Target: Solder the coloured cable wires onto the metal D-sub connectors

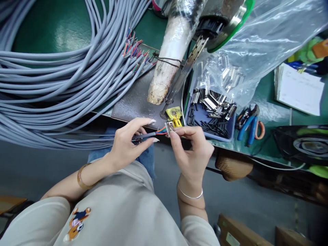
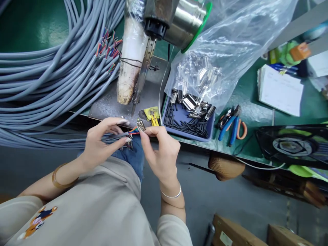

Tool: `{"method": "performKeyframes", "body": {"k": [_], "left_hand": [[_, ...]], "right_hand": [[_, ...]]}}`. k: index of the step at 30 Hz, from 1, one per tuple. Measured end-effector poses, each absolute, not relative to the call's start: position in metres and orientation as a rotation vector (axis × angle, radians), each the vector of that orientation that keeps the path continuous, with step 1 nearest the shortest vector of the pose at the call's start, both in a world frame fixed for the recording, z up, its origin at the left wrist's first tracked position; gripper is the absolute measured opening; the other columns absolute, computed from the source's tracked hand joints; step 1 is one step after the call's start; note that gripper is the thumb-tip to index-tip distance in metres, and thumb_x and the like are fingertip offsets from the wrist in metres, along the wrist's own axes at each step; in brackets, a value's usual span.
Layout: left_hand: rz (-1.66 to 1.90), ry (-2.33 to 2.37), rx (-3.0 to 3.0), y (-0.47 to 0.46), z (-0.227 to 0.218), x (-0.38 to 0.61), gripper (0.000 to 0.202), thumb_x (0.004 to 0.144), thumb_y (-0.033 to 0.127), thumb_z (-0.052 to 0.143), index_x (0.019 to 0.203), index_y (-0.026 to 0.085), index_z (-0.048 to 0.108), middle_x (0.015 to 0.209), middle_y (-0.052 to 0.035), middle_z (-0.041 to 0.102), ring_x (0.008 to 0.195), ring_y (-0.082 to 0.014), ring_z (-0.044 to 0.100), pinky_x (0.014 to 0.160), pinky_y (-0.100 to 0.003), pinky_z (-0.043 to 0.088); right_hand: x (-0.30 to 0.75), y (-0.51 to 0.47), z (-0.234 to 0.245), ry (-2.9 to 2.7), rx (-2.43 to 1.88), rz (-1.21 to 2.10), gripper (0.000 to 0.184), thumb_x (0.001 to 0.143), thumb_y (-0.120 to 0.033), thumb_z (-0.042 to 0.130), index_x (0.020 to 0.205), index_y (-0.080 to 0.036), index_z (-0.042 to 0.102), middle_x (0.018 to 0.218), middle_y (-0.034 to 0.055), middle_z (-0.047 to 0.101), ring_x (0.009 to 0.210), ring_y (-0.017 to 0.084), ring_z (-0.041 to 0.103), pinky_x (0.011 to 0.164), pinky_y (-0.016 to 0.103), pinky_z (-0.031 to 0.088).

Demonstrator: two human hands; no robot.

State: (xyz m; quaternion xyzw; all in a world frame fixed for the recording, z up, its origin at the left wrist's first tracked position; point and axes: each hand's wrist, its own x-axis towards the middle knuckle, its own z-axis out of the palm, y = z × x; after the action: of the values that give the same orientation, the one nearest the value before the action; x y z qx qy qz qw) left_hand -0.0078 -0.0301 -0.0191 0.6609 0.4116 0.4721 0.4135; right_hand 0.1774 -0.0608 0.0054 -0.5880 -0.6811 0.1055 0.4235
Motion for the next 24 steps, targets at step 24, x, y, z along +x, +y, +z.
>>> {"method": "performKeyframes", "body": {"k": [24], "left_hand": [[0.758, 0.811, 0.844, -0.041, -0.017, -0.052, 0.031, 0.080, 0.037, 0.083, 0.100, 0.014, 0.077, 0.059, 0.0017, 0.066, 0.034, -0.0040, 0.045, 0.035, -0.017, 0.028]], "right_hand": [[0.139, -0.081, 0.027, -2.211, -1.460, -0.142, 0.024, 0.097, -0.025, 0.060, 0.074, -0.021, 0.064, 0.053, -0.0066, 0.059, 0.044, 0.009, 0.049, 0.050, 0.029, 0.030]]}}
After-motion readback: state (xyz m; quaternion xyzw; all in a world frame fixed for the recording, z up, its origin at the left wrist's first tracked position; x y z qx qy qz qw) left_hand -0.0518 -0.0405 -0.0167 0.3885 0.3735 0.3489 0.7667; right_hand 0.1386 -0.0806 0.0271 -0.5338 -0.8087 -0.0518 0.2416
